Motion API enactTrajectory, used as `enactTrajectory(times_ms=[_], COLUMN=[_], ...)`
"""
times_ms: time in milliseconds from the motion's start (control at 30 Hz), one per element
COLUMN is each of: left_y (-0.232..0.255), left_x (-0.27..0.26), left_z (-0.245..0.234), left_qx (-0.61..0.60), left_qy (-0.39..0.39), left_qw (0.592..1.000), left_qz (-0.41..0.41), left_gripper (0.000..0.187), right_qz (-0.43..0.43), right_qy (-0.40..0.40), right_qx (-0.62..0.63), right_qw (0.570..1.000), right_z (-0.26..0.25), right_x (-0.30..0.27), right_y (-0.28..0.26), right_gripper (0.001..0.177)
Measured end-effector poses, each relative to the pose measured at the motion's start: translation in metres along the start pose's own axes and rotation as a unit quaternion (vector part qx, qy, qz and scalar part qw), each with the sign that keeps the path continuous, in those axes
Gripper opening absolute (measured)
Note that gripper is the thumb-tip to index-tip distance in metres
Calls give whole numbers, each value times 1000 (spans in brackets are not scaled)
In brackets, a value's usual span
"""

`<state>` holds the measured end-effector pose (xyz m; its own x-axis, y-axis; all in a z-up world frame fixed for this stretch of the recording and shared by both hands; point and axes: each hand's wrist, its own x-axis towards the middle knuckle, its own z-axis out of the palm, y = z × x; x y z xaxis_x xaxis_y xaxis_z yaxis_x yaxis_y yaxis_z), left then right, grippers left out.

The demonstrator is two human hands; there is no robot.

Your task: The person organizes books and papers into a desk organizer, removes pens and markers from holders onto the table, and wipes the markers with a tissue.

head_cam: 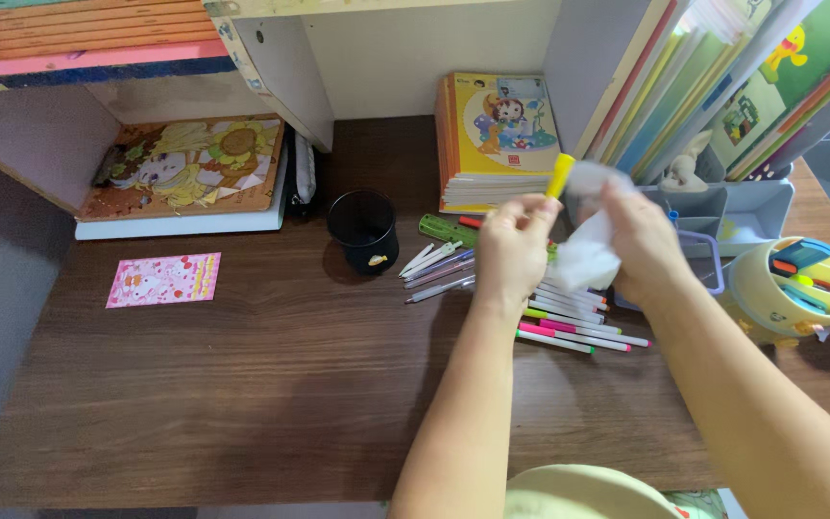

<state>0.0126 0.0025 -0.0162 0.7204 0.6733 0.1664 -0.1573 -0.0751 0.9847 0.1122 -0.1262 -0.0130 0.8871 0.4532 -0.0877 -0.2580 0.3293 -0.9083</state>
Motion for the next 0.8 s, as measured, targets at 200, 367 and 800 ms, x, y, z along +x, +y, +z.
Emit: enactTrajectory(times_ms=[200, 367, 800], left_y=[6, 20, -3], left_x=[2, 4, 16], left_z=[16, 15, 36], left_qx=[-159, -177, -113], left_qy=[74, 62, 5], left_qw=[981, 981, 987], left_qz=[-76, -50, -118], left_gripper=[24, 21, 20], right_qz=[113, 45, -23], right_qy=[-49, -52, 80], right_qx=[-120, -329, -338], right_qw=[985, 942, 937], right_z=[32, 3, -76], right_x=[-39, -39, -49], right_y=[33, 19, -24], right_gripper=[34, 39, 36])
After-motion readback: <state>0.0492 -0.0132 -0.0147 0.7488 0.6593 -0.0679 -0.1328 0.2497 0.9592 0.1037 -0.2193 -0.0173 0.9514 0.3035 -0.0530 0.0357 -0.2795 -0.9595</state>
